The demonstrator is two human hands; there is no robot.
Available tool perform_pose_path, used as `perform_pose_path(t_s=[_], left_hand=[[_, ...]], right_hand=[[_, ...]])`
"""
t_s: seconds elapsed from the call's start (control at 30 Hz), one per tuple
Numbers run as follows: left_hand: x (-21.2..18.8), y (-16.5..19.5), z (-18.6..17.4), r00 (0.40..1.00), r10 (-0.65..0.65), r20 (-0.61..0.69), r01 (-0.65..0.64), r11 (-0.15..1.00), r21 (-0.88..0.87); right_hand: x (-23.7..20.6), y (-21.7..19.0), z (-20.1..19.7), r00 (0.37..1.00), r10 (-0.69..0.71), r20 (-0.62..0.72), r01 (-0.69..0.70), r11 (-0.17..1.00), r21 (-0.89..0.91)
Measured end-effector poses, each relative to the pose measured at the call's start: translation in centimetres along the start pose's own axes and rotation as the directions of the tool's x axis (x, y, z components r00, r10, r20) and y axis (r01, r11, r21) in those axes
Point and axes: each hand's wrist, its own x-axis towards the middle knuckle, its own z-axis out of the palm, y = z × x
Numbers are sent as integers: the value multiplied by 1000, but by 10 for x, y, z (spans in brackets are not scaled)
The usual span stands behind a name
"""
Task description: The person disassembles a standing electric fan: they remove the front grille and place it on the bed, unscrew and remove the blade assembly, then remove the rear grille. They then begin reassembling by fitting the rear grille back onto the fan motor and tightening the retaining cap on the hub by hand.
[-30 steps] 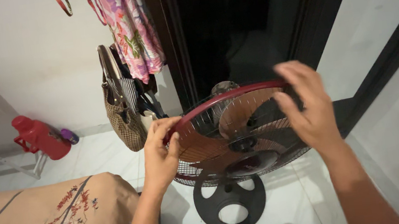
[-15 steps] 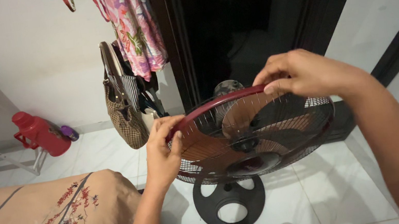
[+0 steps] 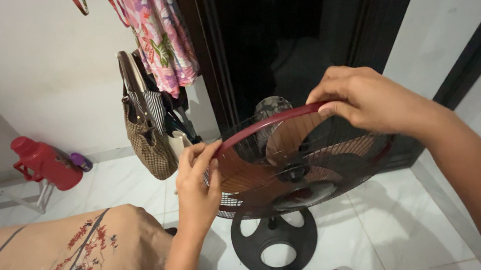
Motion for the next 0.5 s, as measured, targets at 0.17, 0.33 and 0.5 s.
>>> perform_pose_path(t_s=[0.17,0.33,0.5], left_hand=[[-1,-2,6,994,102,-48,-96,988,117],[-1,-4,10,987,141,-76,-125,975,181],[-2,0,10,980,183,-78,-165,968,189]], right_hand=[[0,10,12,961,-233,-151,220,971,-97],[-4,22,23,926,-318,-206,292,945,-145],[-17,30,29,952,-250,-177,245,968,-45]])
